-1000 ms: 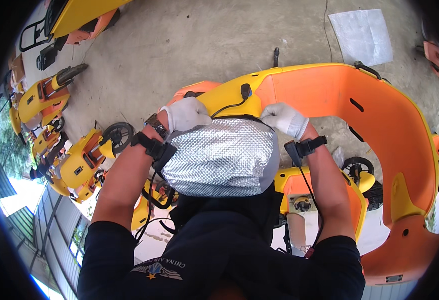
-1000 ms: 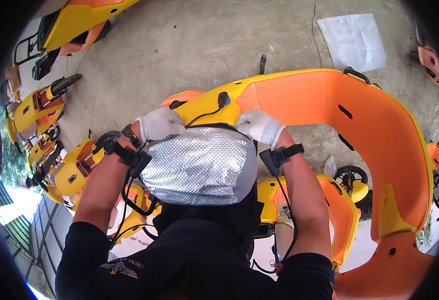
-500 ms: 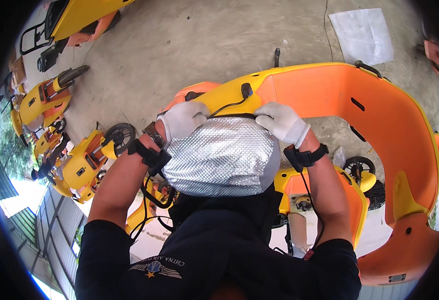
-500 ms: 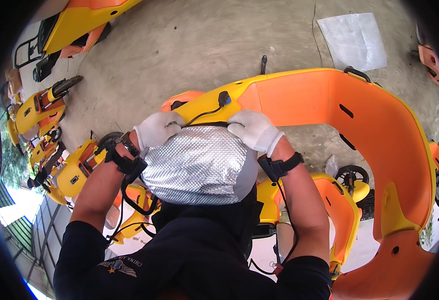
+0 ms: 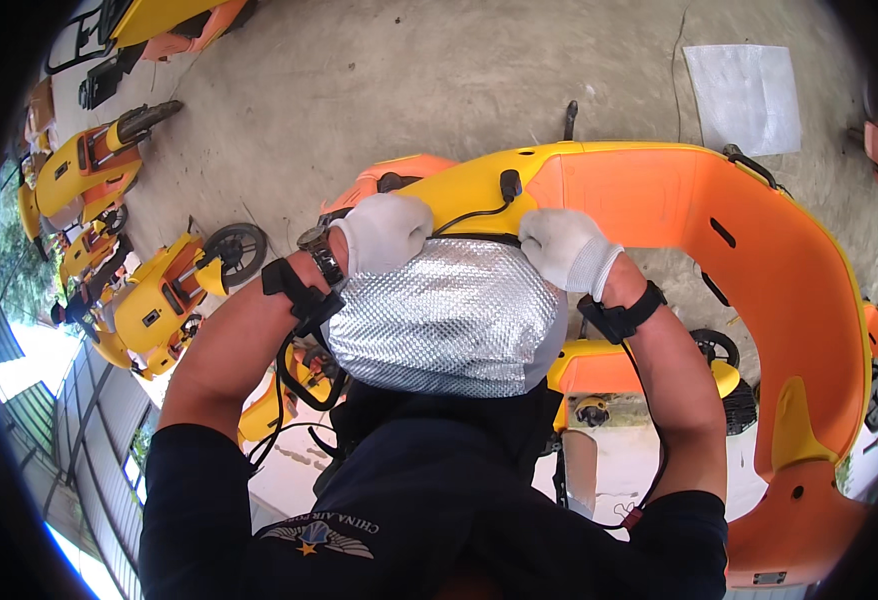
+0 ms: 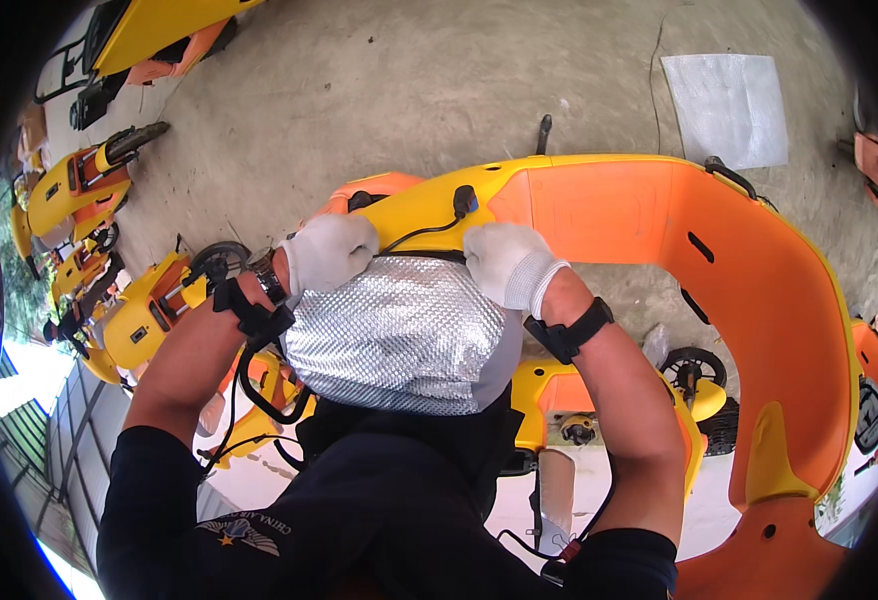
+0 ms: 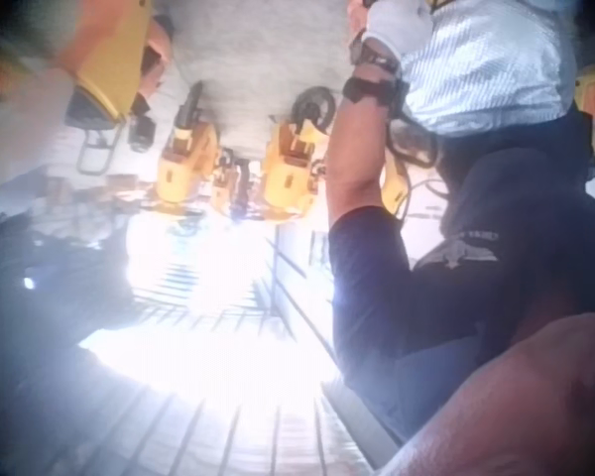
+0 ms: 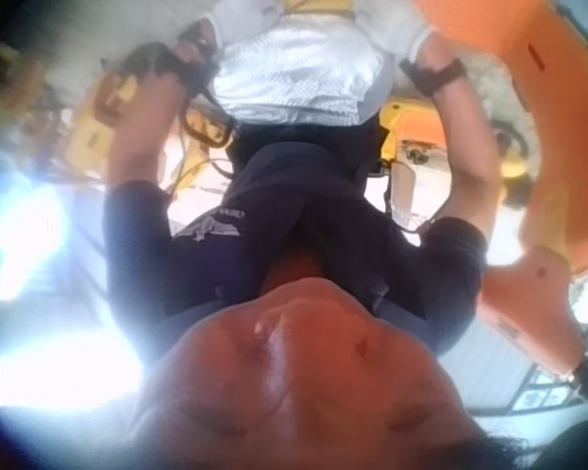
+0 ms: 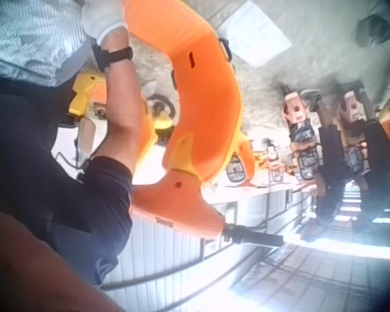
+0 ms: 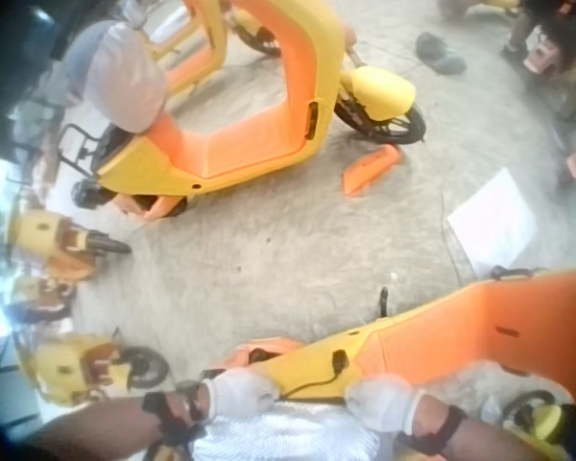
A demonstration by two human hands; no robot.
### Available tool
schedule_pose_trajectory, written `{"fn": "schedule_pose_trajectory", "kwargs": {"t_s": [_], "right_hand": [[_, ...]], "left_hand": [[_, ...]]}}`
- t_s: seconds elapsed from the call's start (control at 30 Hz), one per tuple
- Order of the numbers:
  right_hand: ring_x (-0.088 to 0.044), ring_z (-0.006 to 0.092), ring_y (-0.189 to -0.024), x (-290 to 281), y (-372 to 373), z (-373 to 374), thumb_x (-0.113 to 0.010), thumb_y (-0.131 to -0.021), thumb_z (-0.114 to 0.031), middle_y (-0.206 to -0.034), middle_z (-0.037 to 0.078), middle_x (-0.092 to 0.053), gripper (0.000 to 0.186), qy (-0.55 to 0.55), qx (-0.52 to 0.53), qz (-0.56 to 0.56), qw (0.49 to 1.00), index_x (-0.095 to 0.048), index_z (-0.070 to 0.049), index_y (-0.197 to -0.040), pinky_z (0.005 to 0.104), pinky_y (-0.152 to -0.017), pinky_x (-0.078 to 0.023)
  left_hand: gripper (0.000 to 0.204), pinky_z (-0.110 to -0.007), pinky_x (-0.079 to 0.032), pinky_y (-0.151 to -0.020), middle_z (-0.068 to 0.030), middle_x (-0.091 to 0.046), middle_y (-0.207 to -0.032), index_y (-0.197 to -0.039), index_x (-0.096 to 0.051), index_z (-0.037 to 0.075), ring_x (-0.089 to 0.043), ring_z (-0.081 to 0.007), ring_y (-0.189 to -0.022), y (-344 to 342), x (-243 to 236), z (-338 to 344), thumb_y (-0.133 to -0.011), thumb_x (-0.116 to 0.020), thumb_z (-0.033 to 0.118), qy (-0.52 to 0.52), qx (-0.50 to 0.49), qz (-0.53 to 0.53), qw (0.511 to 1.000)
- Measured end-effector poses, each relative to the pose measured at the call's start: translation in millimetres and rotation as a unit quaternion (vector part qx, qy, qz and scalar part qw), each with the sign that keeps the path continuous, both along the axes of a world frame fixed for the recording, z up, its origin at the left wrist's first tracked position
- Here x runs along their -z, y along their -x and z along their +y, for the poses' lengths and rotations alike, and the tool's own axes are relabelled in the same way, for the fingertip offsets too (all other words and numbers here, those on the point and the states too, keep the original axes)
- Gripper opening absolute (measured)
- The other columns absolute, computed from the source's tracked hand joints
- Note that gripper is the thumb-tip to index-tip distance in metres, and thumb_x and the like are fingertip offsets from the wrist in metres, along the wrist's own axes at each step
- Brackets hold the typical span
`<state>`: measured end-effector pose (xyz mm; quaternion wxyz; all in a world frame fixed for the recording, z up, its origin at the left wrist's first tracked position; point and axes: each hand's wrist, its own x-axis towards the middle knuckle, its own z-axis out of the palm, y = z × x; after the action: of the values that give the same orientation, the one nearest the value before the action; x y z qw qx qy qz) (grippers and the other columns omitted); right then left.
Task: The person fits a silver insulated cover onto a scooter seat and then opens the seat compartment.
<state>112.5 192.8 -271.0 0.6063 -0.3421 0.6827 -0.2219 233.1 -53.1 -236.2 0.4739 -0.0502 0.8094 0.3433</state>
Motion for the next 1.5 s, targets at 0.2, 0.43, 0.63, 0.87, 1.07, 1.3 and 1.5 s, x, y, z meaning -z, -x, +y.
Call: {"fn": "schedule_pose_trajectory", "kwargs": {"t_s": [0.2,0.43,0.63,0.87,1.07,1.3,1.5], "right_hand": [[-0.064,0.0372,-0.083,1,-13,6,-0.05,-0.085,-0.019,-0.09,0.02,-0.065,0.022,0.016,-0.036,0.095,0.995,-0.061,-0.001,-0.087,0.0453,-0.071,-0.052],[-0.061,0.0349,-0.072,1,-36,24,-0.06,-0.079,-0.01,-0.078,0.014,-0.058,0.009,0.122,0.073,0.216,0.966,-0.054,-0.005,-0.083,0.0451,-0.061,-0.05],[-0.062,0.0341,-0.073,2,-39,25,-0.059,-0.08,-0.015,-0.079,0.016,-0.059,0.012,0.123,0.122,0.242,0.955,-0.054,-0.004,-0.079,0.0439,-0.06,-0.051],[-0.061,0.0377,-0.091,2,-22,20,-0.051,-0.086,-0.02,-0.094,0.019,-0.065,0.025,0.112,0.171,-0.001,0.979,-0.064,-0.002,-0.096,0.0452,-0.081,-0.048],[-0.059,0.0376,-0.095,9,-11,12,-0.05,-0.085,-0.017,-0.096,0.02,-0.065,0.024,0.151,0.117,-0.063,0.98,-0.065,-0.001,-0.094,0.0436,-0.084,-0.048],[-0.059,0.0353,-0.095,2,-30,-4,-0.053,-0.081,-0.01,-0.096,0.018,-0.063,0.015,0.083,0.054,0.057,0.993,-0.064,-0.002,-0.089,0.0422,-0.081,-0.05],[-0.057,0.0321,-0.1,-9,-35,3,-0.058,-0.076,-0.006,-0.097,0.013,-0.059,0.016,0.107,0.056,0.177,0.977,-0.061,-0.003,-0.092,0.0404,-0.081,-0.051]], "left_hand": [[0.015,-0.041,-0.051,-0.071,-0.015,-0.066,-0.08,-0.087,-0.067,0.006,-0.064,-0.0335,-0.078,-2,-7,9,-0.082,-0.059,0.017,0.021,-0.049,0.024,0.998],[0.027,-0.04,-0.05,-0.08,-0.0145,-0.064,-0.091,-0.102,-0.067,0.003,-0.062,-0.032,-0.089,19,-6,49,-0.083,-0.062,0.021,-0.061,-0.067,0.131,0.987],[0.02,-0.046,-0.049,-0.076,-0.0167,-0.064,-0.089,-0.078,-0.069,0.005,-0.062,-0.0367,-0.086,34,8,81,-0.081,-0.054,0.019,-0.006,-0.039,0.085,0.996],[0.016,-0.046,-0.047,-0.071,-0.0159,-0.062,-0.081,-0.076,-0.064,0.004,-0.061,-0.0359,-0.08,32,7,85,-0.08,-0.056,0.017,0.043,0.022,0.072,0.996],[0.012,-0.045,-0.047,-0.066,-0.0137,-0.062,-0.077,-0.075,-0.063,0.004,-0.06,-0.0358,-0.075,19,7,88,-0.078,-0.059,0.015,0.027,-0.079,0.173,0.981],[0.012,-0.041,-0.05,-0.07,-0.0131,-0.065,-0.08,-0.08,-0.068,0.004,-0.062,-0.0323,-0.078,14,-1,86,-0.078,-0.064,0.015,0.006,-0.117,0.21,0.971],[0.027,-0.041,-0.05,-0.079,-0.0162,-0.068,-0.087,-0.095,-0.072,0.007,-0.064,-0.0344,-0.086,28,-4,65,-0.079,-0.065,0.028,-0.033,-0.046,0.077,0.995]]}}
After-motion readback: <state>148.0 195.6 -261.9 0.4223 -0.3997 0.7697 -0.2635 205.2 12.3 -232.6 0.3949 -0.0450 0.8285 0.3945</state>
